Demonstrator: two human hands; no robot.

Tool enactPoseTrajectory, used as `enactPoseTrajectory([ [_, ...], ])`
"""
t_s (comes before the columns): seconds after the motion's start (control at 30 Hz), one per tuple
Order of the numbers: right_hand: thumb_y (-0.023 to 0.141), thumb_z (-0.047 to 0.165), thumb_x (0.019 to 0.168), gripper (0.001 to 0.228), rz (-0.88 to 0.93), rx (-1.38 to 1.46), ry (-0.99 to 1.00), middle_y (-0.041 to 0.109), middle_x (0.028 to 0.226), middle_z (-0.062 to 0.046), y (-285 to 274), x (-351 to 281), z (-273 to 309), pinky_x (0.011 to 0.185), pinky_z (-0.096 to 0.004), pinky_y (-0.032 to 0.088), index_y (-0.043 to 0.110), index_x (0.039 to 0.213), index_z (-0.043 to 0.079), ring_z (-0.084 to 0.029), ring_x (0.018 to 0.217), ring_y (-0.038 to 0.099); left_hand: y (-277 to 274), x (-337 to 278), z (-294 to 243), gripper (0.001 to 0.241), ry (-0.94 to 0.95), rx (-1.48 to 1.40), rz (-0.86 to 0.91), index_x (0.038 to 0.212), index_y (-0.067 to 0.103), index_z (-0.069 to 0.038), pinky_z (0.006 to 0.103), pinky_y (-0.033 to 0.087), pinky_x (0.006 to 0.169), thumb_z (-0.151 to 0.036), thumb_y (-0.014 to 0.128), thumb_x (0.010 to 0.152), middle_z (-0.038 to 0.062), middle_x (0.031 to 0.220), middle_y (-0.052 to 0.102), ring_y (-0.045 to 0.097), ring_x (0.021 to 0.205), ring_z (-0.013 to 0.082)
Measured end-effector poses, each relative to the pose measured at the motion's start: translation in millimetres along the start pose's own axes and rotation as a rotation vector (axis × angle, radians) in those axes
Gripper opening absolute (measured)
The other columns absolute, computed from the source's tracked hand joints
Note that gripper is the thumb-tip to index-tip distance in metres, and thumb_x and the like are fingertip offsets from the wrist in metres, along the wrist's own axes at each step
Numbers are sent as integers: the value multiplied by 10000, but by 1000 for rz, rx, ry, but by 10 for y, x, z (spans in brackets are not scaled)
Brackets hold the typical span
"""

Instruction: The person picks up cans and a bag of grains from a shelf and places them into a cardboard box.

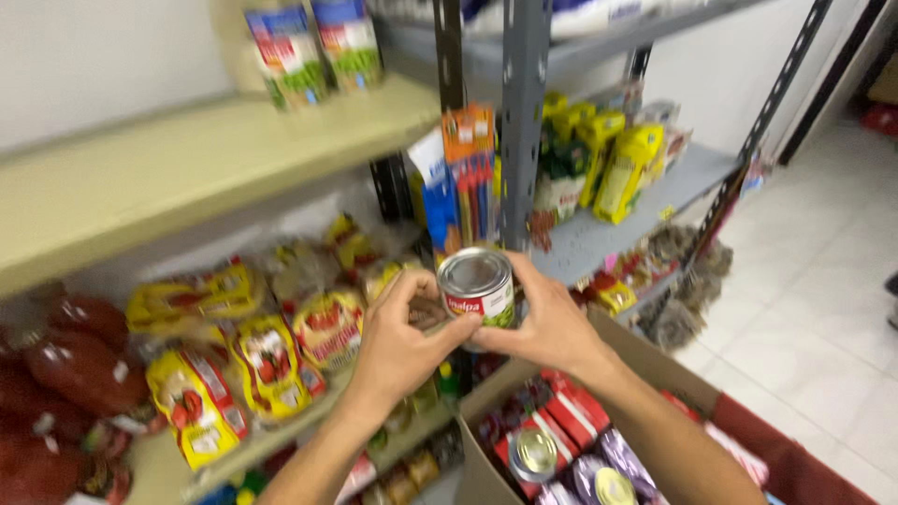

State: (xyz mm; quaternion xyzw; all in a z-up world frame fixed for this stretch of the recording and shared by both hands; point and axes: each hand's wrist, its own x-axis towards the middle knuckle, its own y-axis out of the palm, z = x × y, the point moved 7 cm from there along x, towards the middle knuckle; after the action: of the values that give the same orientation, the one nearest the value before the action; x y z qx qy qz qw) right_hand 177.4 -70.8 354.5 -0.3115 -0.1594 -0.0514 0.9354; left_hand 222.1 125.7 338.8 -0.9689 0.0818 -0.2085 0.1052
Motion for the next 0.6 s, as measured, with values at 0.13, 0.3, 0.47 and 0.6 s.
enactPoseTrajectory([
  [0.13,974,540,641,975,30,-119,66,764,1254,-202,129,-315,-742,1026,-589,569,596,1450,150,-470,1198,722,534,-373,470,512,55,24,46,976,622,-82,415,715,791,-316,1012,741,119,1050,704,814,846,292],
  [0.3,1019,476,527,1024,57,-108,120,761,1216,-186,193,-681,-1595,1025,-552,584,627,1414,147,-447,1201,725,1096,-762,924,408,126,117,122,960,625,-141,360,701,735,-377,941,858,31,1064,709,785,884,278],
  [0.47,1014,372,532,962,85,-95,128,735,1245,-180,258,-1008,-2458,1064,-570,564,634,1379,119,-438,1224,701,1586,-1168,1630,656,-158,227,339,1326,637,-152,553,590,1014,-478,909,827,148,1323,706,714,1219,416],
  [0.6,1019,418,547,991,177,-104,200,725,1189,-241,395,-1214,-3010,1066,-615,545,624,1397,93,-480,1195,698,1821,-1480,2039,870,-316,239,480,1517,559,-95,633,492,1124,-501,892,823,233,1513,607,578,1402,500],
])
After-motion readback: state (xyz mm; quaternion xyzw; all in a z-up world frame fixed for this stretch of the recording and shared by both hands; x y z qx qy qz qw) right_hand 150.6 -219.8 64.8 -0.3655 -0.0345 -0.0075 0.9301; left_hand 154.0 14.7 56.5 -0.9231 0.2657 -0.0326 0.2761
